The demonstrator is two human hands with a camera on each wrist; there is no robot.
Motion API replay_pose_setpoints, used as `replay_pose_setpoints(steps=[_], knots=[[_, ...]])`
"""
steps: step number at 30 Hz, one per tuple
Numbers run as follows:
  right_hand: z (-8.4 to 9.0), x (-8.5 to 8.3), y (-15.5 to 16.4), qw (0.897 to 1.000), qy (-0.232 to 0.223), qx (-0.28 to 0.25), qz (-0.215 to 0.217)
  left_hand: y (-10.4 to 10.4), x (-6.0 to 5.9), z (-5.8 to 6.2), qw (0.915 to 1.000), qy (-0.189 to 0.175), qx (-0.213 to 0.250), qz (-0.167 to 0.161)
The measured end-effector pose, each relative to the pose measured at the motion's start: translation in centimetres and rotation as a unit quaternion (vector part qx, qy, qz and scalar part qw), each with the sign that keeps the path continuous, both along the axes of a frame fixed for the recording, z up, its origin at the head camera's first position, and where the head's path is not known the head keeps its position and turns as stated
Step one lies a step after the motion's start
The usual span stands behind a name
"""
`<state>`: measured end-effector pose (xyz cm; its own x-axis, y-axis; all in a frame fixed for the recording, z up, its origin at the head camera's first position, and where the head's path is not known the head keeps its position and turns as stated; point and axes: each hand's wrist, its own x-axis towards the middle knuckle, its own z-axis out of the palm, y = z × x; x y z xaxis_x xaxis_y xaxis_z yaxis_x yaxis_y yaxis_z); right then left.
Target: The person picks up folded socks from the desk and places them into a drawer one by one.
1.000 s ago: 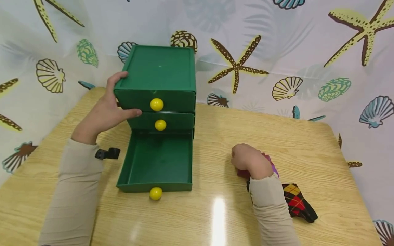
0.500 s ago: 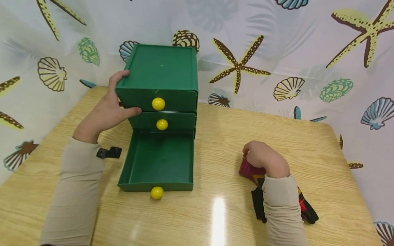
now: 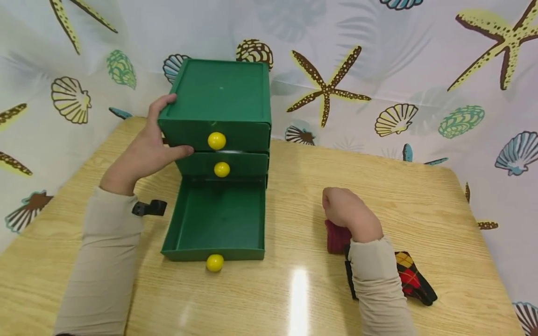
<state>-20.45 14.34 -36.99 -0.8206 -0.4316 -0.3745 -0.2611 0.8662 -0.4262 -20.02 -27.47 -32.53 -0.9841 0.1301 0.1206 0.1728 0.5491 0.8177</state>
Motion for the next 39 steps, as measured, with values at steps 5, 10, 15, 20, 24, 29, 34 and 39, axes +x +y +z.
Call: replay_pose_setpoints(steps=[5, 10, 15, 20, 24, 29, 34, 39], knots=[[-0.1, 0.1, 0.6, 1.000, -0.029, 0.008, 0.001, 0.1, -0.1, 0.1, 1.0000, 0.002, 0.003, -0.003], [-0.1, 0.2, 1.2, 0.999, -0.051, 0.014, -0.004, 0.1, 0.0, 0.0, 1.0000, -0.002, 0.004, -0.001], [-0.1, 0.2, 1.2, 0.998, -0.053, 0.019, 0.001, -0.1, 0.1, -0.2, 1.0000, -0.004, 0.005, 0.002], [-0.3, 0.2, 0.7, 0.998, -0.055, 0.026, 0.003, -0.3, 0.2, -0.3, 0.9999, -0.002, 0.010, 0.001], [-0.6, 0.1, 0.2, 0.999, -0.046, 0.030, 0.004, -0.4, 0.2, -0.4, 0.9999, -0.001, 0.015, 0.001], [-1.4, 0.0, -0.7, 0.999, -0.037, 0.031, 0.020, -0.4, 0.1, -0.4, 0.9999, 0.001, 0.015, 0.002], [-1.8, 0.0, -1.0, 0.998, -0.047, 0.031, 0.019, -0.4, -0.1, -0.4, 0.9999, 0.003, 0.013, 0.002], [-2.0, 0.1, -1.0, 0.999, -0.047, 0.014, 0.017, -0.2, -0.2, -0.3, 0.9999, 0.009, 0.014, -0.002]])
